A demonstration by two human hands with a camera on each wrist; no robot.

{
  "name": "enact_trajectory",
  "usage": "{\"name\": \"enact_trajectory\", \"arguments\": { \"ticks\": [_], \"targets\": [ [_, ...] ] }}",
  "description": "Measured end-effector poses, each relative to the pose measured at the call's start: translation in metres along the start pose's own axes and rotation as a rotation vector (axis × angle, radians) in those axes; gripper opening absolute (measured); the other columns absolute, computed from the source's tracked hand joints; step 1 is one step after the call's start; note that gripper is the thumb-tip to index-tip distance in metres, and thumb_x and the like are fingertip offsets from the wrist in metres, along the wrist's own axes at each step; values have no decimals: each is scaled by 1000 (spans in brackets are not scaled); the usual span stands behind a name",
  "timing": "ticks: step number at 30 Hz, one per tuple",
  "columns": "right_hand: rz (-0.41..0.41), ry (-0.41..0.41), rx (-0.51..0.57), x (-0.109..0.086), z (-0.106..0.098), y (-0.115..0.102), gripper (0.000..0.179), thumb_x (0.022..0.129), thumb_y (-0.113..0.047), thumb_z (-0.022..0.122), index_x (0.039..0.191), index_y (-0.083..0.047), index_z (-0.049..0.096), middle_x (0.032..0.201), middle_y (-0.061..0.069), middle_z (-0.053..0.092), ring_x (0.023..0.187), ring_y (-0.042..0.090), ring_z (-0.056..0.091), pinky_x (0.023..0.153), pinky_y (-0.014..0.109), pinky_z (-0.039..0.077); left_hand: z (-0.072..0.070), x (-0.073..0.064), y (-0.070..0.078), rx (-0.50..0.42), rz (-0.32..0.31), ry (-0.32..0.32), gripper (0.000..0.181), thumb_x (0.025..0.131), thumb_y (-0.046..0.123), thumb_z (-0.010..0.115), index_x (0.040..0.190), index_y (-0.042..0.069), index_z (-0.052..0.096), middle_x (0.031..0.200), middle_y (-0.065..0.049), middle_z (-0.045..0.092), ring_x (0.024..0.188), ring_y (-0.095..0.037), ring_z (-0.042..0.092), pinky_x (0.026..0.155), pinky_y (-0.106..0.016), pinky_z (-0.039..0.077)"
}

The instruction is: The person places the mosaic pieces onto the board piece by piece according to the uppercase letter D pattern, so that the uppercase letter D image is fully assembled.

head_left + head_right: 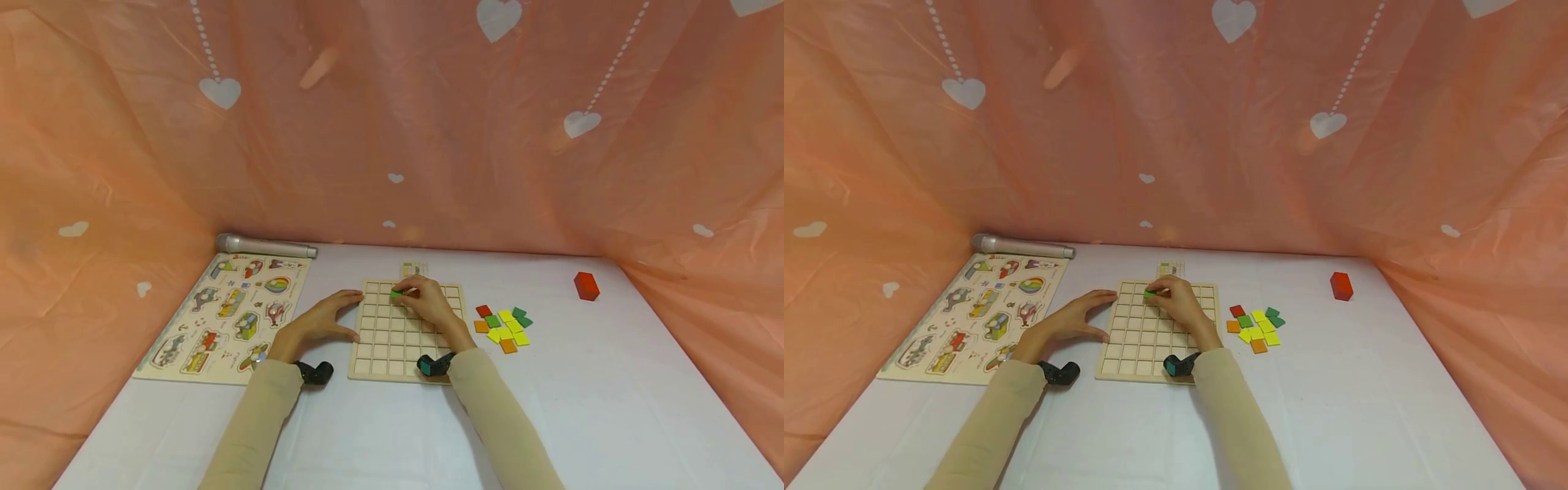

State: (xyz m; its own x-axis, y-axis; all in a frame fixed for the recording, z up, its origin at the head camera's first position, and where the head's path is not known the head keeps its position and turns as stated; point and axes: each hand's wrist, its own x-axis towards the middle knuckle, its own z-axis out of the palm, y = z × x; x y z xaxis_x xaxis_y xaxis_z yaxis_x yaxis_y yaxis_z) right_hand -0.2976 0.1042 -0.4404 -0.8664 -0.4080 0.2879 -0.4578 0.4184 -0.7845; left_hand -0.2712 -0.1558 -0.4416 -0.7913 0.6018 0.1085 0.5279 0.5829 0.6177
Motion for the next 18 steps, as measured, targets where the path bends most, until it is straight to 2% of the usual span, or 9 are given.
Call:
{"name": "enact_trajectory", "arguments": {
  "ticks": [4,8,18],
  "targets": [
    [-16,8,-7,3,12,-7,17,85,-7,68,101,-2,70,105,9,63,93,21,61,81,27,53,-1,0,2,-4,-12,-6,88,69,29,82,138,-5,39,143,-21,36,134,-37,31,112,-48,25],
    [-20,16,-37,7,21,-3,15,83,-7,69,98,-5,71,103,7,65,92,20,61,80,27,53,-1,0,1,1,-20,-8,88,69,29,82,138,-4,39,144,-21,36,134,-37,30,112,-48,24],
    [-9,60,-121,8,30,-2,9,82,-8,70,91,-7,73,102,6,66,99,21,60,86,30,51,-1,1,1,3,-14,-8,87,69,28,83,138,-3,40,143,-21,37,134,-37,31,112,-48,25]
  ]
}}
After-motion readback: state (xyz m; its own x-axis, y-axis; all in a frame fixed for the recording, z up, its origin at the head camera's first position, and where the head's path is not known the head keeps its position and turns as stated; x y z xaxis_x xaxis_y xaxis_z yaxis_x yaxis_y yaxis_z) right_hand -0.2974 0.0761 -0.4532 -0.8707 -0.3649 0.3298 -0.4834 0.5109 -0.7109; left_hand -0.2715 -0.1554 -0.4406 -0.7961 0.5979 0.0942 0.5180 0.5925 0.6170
